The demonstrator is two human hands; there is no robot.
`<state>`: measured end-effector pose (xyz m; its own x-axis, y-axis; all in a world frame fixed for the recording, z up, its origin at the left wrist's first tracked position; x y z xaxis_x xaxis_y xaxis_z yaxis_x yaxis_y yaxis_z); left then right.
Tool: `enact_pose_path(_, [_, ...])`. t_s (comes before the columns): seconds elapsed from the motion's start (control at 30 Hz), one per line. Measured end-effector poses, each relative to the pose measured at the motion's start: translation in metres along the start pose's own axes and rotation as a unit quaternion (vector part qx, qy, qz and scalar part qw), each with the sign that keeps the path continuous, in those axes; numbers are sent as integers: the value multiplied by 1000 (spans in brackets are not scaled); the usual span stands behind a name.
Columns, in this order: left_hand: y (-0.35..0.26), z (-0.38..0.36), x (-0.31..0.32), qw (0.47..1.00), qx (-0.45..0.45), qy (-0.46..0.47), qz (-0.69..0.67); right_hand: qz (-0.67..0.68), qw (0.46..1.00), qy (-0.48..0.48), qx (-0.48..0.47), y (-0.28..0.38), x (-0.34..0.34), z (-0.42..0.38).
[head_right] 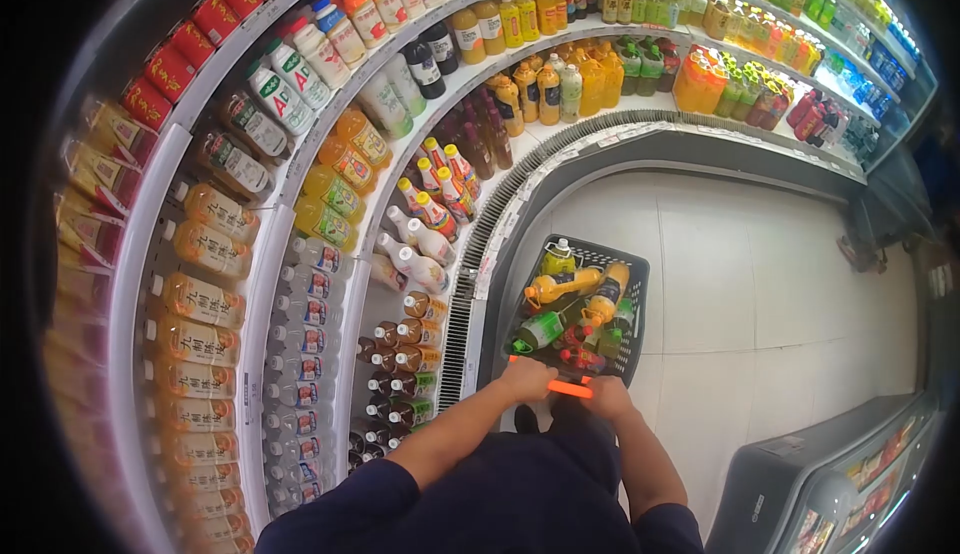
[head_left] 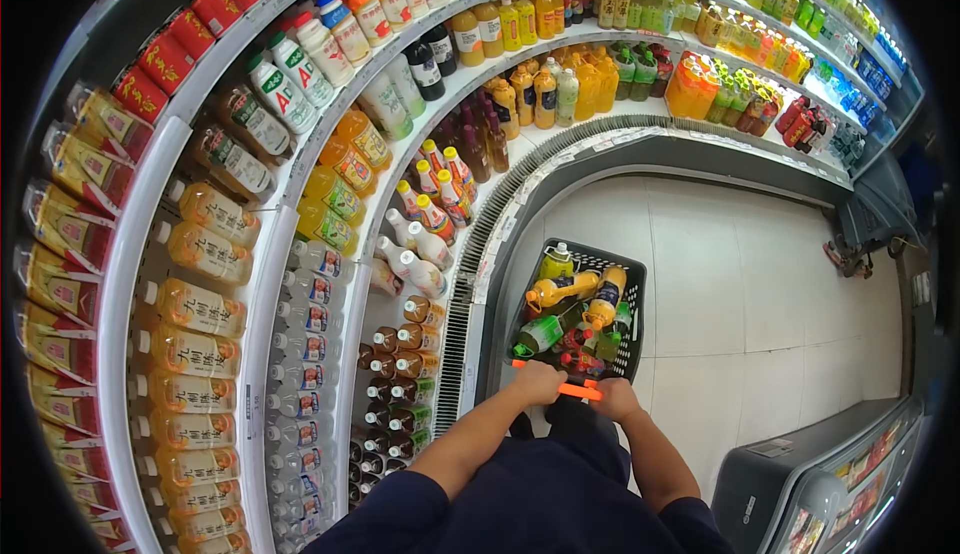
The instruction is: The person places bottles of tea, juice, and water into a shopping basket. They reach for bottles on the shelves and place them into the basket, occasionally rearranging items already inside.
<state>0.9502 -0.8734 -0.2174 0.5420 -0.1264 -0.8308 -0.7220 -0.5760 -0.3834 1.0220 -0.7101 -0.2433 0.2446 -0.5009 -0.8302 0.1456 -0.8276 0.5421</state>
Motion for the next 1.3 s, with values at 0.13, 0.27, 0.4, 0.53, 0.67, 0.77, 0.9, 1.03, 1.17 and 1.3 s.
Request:
enact_pose_path(0.13, [6, 18, -15, 1000, -13, 0, -8, -7, 1000, 11, 17, -7, -18, 11])
enact_pose_path(0.27, [16, 29, -22, 1000, -4, 6, 1, -24, 999, 24, 1, -21, -12, 26])
enact_pose_path(0.4, [22, 43, -36, 1000, -15, -4, -11, -9, 1000, -8, -3, -31, -21, 40])
enact_pose_path(0.53, [28, 54, -49, 1000, -24, -11, -3, 1, 1000, -15, -4, -35, -31, 53])
enact_pose_path(0.67, [36, 69, -58, 999, -30, -20, -8, -9, 1000, -11, -3, -43, -43, 67])
enact_pose_path(0.77, [42, 78, -68, 998, -44, -35, -14, -6, 1000, -20, -12, -46, -50, 79])
enact_pose_path(0.9, [47, 87, -78, 998, -53, -39, -21, -9, 1000, -25, -15, -49, -60, 92])
enact_pose_path(1.03, [53, 105, -82, 997, -68, -40, -11, 7, 998, -53, -18, -62, -66, 101])
enact_pose_path(1.17, [56, 116, -84, 996, -88, -28, -8, 16, 998, -55, -15, -70, -71, 111])
enact_pose_path(1.3, [59, 128, -92, 993, -109, -39, -1, 8, 999, -45, -13, -83, -74, 120])
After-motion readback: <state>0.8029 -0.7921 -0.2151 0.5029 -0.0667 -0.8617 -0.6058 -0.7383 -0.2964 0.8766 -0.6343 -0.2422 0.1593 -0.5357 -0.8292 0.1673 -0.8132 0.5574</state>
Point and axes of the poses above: each hand's wrist, its own z-axis towards the middle knuckle, its own x-axis out of the palm, y = z × x, the point moved 6 cm from there along z, towards the middle knuckle, and after that the axes turned 3 degrees about y, right-handed, at the moved point
